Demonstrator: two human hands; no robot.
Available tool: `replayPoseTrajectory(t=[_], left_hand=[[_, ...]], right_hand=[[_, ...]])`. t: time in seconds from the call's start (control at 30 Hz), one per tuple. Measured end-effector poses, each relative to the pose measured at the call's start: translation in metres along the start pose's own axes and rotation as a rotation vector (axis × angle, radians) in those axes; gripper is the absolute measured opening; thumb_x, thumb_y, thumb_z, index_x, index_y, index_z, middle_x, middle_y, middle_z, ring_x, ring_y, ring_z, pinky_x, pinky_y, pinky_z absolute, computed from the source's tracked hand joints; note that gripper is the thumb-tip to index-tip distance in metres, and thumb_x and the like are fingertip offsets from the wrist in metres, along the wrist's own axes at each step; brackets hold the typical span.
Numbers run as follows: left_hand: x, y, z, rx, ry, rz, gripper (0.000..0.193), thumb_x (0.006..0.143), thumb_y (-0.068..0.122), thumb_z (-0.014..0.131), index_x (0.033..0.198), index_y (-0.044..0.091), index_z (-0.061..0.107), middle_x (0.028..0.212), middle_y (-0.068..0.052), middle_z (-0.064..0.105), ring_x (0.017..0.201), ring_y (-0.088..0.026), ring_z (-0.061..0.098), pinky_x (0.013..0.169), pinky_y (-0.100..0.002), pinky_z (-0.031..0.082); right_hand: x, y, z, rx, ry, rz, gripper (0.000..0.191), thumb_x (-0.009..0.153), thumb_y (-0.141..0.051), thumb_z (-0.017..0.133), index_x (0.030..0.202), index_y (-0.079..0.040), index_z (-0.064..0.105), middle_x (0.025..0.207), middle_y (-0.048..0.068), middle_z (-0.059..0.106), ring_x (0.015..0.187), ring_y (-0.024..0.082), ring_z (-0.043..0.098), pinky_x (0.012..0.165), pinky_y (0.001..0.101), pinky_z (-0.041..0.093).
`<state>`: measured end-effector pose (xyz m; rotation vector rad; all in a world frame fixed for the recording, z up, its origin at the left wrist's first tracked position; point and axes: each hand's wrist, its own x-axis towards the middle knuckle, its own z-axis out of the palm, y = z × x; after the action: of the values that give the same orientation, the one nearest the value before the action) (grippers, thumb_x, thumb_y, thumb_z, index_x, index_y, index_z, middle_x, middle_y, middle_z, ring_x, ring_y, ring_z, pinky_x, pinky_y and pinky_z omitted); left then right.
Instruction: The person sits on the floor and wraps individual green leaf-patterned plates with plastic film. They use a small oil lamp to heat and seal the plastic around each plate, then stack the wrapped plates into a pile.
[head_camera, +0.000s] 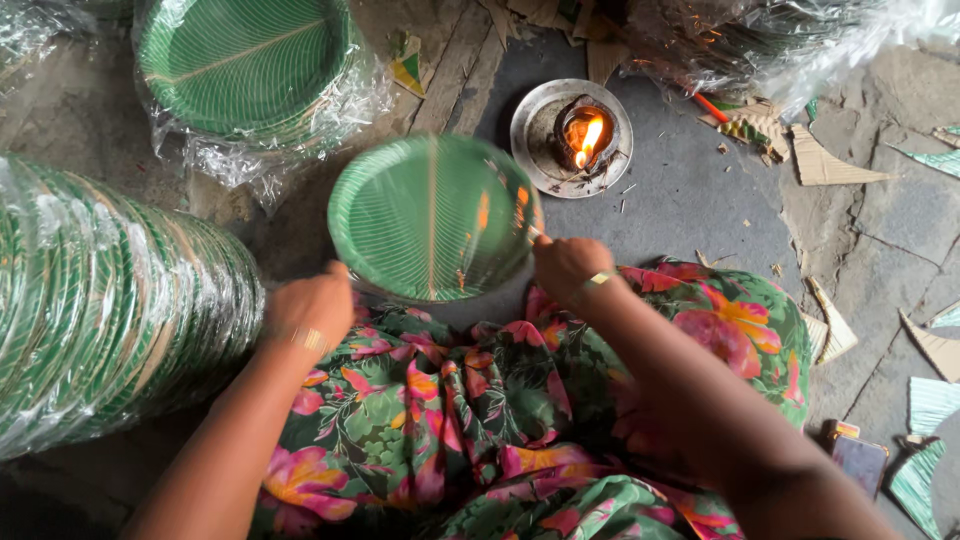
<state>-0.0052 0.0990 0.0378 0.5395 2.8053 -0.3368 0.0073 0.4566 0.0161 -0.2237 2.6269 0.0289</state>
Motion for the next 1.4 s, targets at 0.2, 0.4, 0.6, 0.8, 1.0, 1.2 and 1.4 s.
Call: replayPoseTrajectory(t=[0.2,0.4,0.6,0.8,1.0,1.2,1.4], left_hand=[[-0.110,-0.052,-0.181,-0.199,0.749,0.067,0.010,0.100,0.016,0.052,0.100,0.007,0.055,0.086,-0.014,0.067,0.088,-0.033,0.068,0.075,-0.046,0.056],[0.035,-0.027,-0.154,-0.928,0.860,-0.094,0.009,0.108,0.012,0.051,0.107,0.003,0.054,0.099,-0.017,0.063,0.097,-0.036,0.065,0.084,-0.048,0.052],[0.086,-0.033,-0.062,-0.575,1.081,0.020,0.001,0.105,0.000,0.055,0.106,0.001,0.055,0.108,-0.022,0.062,0.105,-0.040,0.061,0.091,-0.051,0.050],[0.140,-0.020,0.007,-0.782,0.597,-0.223,0.009,0.106,0.011,0.056,0.107,0.002,0.059,0.105,-0.024,0.065,0.100,-0.048,0.059,0.081,-0.054,0.046],[0.164,0.028,0.039,-0.710,0.755,-0.159,0.010,0.103,0.011,0.059,0.103,0.001,0.060,0.104,-0.025,0.064,0.098,-0.047,0.059,0.081,-0.053,0.048],[0.179,0.066,0.040,-0.818,0.628,-0.130,0.014,0.101,0.015,0.062,0.100,0.001,0.064,0.101,-0.023,0.065,0.096,-0.045,0.060,0.081,-0.051,0.049],[0.172,0.048,0.049,-0.790,0.652,-0.175,0.011,0.101,0.013,0.063,0.102,0.001,0.063,0.103,-0.023,0.065,0.096,-0.043,0.061,0.081,-0.050,0.049]], right_hand=[[-0.136,0.076,-0.185,0.354,0.359,-0.856,0.034,0.095,-0.023,0.057,0.116,0.000,0.070,0.112,0.018,0.075,0.091,0.024,0.074,0.076,0.0347,0.061],[0.004,0.027,-0.139,1.485,0.563,-0.363,0.016,0.102,-0.012,0.056,0.111,-0.003,0.066,0.097,0.005,0.068,0.080,0.016,0.063,0.071,0.0303,0.053],[0.027,0.043,-0.036,1.283,0.677,-0.330,0.011,0.105,-0.005,0.059,0.100,-0.002,0.068,0.086,-0.003,0.069,0.069,0.010,0.058,0.066,0.0247,0.050],[0.034,0.042,-0.038,1.133,0.991,-0.409,0.009,0.093,-0.008,0.078,0.092,0.000,0.075,0.103,0.001,0.072,0.093,0.009,0.068,0.082,0.0256,0.057],[0.059,0.050,0.002,1.712,0.665,0.000,0.016,0.091,-0.007,0.076,0.107,-0.008,0.078,0.094,-0.003,0.076,0.084,0.005,0.063,0.075,0.0203,0.051],[0.088,0.067,0.021,2.001,0.873,0.343,0.022,0.079,0.008,0.079,0.085,-0.006,0.063,0.080,0.004,0.072,0.068,0.012,0.067,0.058,0.0248,0.053],[0.087,0.066,0.017,2.013,0.848,0.195,0.029,0.085,0.009,0.080,0.085,-0.008,0.057,0.081,0.001,0.067,0.074,0.009,0.069,0.063,0.0233,0.058]])
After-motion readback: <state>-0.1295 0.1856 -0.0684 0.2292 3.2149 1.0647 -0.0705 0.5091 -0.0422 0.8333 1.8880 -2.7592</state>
